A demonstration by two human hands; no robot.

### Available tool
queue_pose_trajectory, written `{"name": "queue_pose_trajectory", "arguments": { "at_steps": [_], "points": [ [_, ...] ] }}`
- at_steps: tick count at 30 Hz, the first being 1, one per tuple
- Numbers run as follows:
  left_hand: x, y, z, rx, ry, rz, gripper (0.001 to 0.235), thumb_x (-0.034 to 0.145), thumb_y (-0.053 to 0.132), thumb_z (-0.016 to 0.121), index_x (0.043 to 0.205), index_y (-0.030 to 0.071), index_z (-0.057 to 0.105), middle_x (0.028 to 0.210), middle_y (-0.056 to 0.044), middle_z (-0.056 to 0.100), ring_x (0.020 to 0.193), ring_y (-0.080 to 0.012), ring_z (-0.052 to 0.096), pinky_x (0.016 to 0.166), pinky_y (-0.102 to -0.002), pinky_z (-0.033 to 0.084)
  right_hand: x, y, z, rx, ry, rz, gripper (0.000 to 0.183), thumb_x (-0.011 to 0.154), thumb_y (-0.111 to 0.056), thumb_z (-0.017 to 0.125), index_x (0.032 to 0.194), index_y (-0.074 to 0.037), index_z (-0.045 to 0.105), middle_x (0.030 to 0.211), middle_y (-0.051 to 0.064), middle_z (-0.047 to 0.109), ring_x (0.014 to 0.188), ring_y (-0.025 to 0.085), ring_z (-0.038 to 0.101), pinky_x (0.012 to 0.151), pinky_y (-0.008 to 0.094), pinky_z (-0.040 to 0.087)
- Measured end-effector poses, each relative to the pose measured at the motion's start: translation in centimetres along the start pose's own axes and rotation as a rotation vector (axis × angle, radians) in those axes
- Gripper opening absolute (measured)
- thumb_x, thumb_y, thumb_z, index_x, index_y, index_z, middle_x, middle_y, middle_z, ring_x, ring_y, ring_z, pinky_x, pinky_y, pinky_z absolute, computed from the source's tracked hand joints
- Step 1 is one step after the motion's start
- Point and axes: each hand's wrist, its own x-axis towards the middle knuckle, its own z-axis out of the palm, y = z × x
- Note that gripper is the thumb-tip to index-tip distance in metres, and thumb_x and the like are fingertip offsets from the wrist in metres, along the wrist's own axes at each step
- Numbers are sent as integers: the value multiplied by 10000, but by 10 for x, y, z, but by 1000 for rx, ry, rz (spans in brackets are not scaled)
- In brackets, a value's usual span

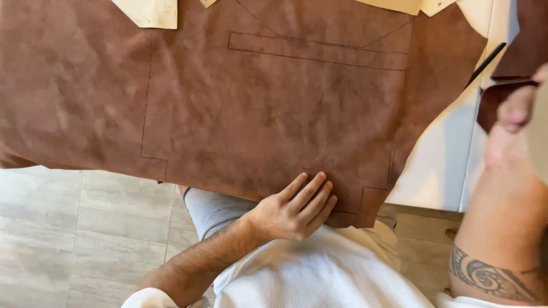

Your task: Tracing straight lines and curved templates onto a piece of brown leather using a ruler and pencil.

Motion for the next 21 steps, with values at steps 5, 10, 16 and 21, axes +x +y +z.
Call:
{"name": "queue_pose_trajectory", "arguments": {
  "at_steps": [5,10,16,21],
  "points": [
    [0,-4,-5,-54,-9,9,296,980,26,451,1037,37,742,1104,-192,754,1065,-349,762,915,-450,616,-3,-32,100,-88,40,-188,194,979,196,774,1087,35,784,1002,173,701,848,298,638,825,354,560],
    [-3,-57,-23,-140,-27,-128,664,1010,625,462,978,25,746,1052,-187,730,982,-359,750,879,-470,585,-21,-48,152,-124,-162,-243,153,946,84,700,1007,-37,771,948,74,715,931,273,689,910,368,528],
    [3,-140,-31,84,-356,-572,839,770,416,920,1412,-24,605,1450,-282,512,1290,-457,547,1000,-531,460,-39,-34,144,-141,-172,-35,193,894,50,802,1076,-10,789,945,78,678,886,220,664,688,294,608],
    [13,-158,-2,-15,-492,-623,1022,702,556,908,1508,64,516,1542,-236,444,1413,-410,458,1067,-532,393,-41,-61,136,54,-201,76,145,957,146,722,1101,137,709,988,189,573,539,236,653,433,283,516]
  ]
}}
